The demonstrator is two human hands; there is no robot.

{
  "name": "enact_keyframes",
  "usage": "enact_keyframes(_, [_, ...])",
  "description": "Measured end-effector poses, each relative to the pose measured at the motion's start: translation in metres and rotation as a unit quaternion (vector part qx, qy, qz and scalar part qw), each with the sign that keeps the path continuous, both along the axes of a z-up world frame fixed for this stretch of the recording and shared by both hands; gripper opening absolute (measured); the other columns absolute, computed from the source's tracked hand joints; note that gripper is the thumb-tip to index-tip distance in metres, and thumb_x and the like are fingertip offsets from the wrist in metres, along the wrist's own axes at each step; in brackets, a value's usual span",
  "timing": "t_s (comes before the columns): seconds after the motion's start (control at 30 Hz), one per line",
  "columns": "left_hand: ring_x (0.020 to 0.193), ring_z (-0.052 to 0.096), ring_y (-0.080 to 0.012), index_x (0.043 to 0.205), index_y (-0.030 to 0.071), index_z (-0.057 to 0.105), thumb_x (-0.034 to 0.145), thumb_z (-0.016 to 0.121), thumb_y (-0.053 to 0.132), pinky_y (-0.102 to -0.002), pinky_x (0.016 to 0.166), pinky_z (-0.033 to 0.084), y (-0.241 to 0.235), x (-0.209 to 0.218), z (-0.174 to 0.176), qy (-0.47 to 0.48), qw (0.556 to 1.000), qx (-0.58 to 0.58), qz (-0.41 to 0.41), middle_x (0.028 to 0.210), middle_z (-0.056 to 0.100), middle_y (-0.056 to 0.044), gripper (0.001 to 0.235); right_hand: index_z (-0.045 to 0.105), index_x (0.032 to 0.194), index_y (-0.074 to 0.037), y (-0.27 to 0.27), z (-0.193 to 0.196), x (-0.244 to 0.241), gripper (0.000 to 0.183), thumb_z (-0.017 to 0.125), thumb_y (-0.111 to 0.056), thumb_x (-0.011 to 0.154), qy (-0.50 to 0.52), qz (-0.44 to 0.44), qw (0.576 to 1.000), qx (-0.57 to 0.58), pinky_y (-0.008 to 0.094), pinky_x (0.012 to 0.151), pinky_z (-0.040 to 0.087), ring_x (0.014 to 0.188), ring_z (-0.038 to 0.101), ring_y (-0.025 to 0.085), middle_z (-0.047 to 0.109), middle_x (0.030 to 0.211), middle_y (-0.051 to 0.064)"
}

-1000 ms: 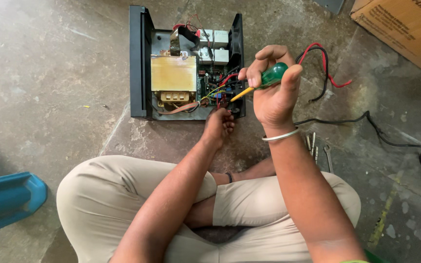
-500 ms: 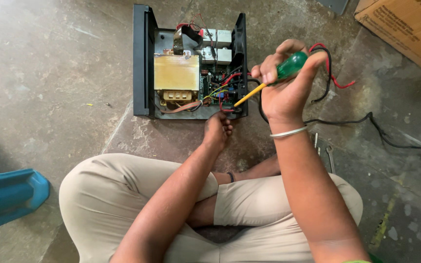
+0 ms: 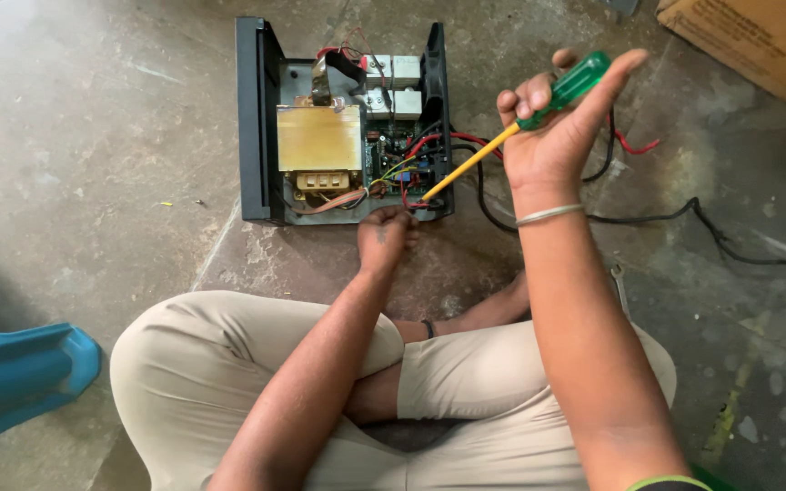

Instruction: The person sits on the floor and uses a screwdriver to tighten screws on the internal components of an open electronic device. They then use their hands to adjust and connect wires within the device's casing.

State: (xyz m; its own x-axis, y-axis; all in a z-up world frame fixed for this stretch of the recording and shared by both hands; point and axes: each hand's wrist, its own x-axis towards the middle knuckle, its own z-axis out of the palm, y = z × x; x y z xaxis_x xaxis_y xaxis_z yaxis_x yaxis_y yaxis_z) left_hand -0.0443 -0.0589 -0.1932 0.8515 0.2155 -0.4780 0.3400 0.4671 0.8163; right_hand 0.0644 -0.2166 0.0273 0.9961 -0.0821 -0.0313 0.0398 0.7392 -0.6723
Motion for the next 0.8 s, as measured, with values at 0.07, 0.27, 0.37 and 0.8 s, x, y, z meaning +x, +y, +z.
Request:
enact_keyframes(0.07, [0.065,0.071,-0.018,0.109,-0.005,0.068,0.087,0.068,0.012,-0.03,0.057,0.057,0.002,0.001,0.01,0.016,0.996,0.081,-0.024,0.085,0.076,-0.012,0.027,0.06,0.101,-0.01,-0.002,-0.006,0.006,0.072,0.063,-0.078,0.08,0.015,0.0,1.0,0.009,0.037,0.075,0.047,0.062,0.048,0.018,0.049,0.062,0.002])
enact_keyframes(0.27, [0.078,0.075,-0.0269,0.099,0.005,0.075,0.079,0.075,0.019,-0.037,0.075,0.058,0.014,-0.009,0.045,-0.021,0.91,0.413,-0.037,0.085,0.077,-0.013,0.024,0.059,0.099,-0.01,-0.006,-0.02,0.013,0.071,0.062,-0.078,0.078,0.041,-0.002,0.999,0.019,0.039,0.075,0.049,0.062,0.049,0.018,0.051,0.063,0.002])
enact_keyframes(0.37, [0.085,0.073,-0.0332,0.102,0.007,0.076,0.08,0.073,0.018,-0.042,0.08,0.056,0.019,-0.012,0.055,-0.046,0.877,0.477,-0.04,0.089,0.075,-0.014,0.025,0.06,0.1,-0.01,-0.004,-0.018,0.012,0.071,0.062,-0.078,0.08,0.028,0.0,1.0,0.013,0.039,0.076,0.049,0.063,0.049,0.018,0.051,0.064,0.002])
enact_keyframes(0.8, [0.09,0.07,-0.0379,0.089,0.011,0.079,0.087,0.075,0.032,-0.047,0.082,0.055,0.009,-0.012,0.06,-0.016,0.842,0.531,-0.1,0.093,0.074,-0.017,0.022,0.058,0.107,-0.006,-0.013,0.018,-0.005,0.072,0.057,-0.076,0.087,-0.074,-0.014,0.997,-0.021,0.036,0.069,0.043,0.066,0.046,0.02,0.048,0.067,0.004])
